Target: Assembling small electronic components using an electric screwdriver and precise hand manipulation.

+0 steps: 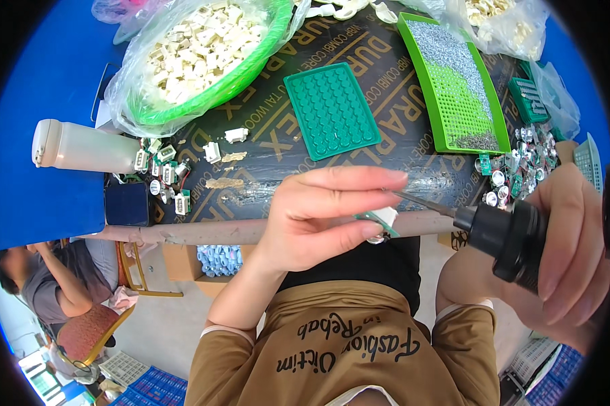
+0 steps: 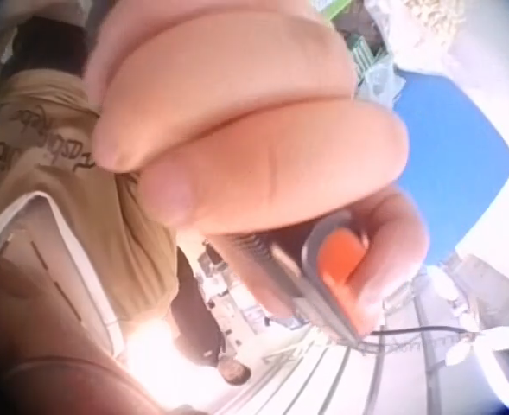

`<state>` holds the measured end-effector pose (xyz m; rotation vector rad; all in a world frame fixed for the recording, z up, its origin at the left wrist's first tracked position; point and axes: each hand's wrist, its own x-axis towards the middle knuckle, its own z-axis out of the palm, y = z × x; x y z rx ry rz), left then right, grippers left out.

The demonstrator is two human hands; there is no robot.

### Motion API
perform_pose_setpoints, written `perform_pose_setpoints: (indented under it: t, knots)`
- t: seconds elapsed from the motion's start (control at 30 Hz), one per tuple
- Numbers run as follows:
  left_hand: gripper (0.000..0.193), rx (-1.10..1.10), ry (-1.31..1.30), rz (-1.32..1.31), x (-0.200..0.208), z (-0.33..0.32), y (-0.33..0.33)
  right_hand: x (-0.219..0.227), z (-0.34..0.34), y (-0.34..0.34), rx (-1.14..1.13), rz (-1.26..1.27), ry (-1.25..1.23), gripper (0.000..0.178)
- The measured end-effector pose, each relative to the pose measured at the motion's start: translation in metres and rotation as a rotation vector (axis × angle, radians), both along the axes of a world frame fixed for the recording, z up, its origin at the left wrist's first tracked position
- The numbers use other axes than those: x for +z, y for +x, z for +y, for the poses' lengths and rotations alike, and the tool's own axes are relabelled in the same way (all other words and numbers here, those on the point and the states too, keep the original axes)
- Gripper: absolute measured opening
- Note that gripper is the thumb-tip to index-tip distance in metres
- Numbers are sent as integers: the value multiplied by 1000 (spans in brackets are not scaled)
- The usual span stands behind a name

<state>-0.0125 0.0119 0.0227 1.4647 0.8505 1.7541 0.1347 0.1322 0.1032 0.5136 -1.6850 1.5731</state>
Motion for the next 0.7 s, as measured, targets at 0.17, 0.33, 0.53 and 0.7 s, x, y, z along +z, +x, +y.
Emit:
perform_pose_setpoints:
  t: [0.17, 0.33, 0.53, 0.7]
  knots:
    - [25, 32, 20, 76, 6, -2, 1, 0, 1, 12, -29, 5, -11, 70]
    - [29, 0, 18, 87, 9, -3, 2, 2, 1, 17, -63, 10, -23, 66]
    - [31, 28, 6, 184, 12, -4, -1, 2, -19, 15, -99, 15, -37, 62]
    - [30, 75, 24, 267, 15, 1, 3, 1, -9, 16, -127, 19, -50, 59]
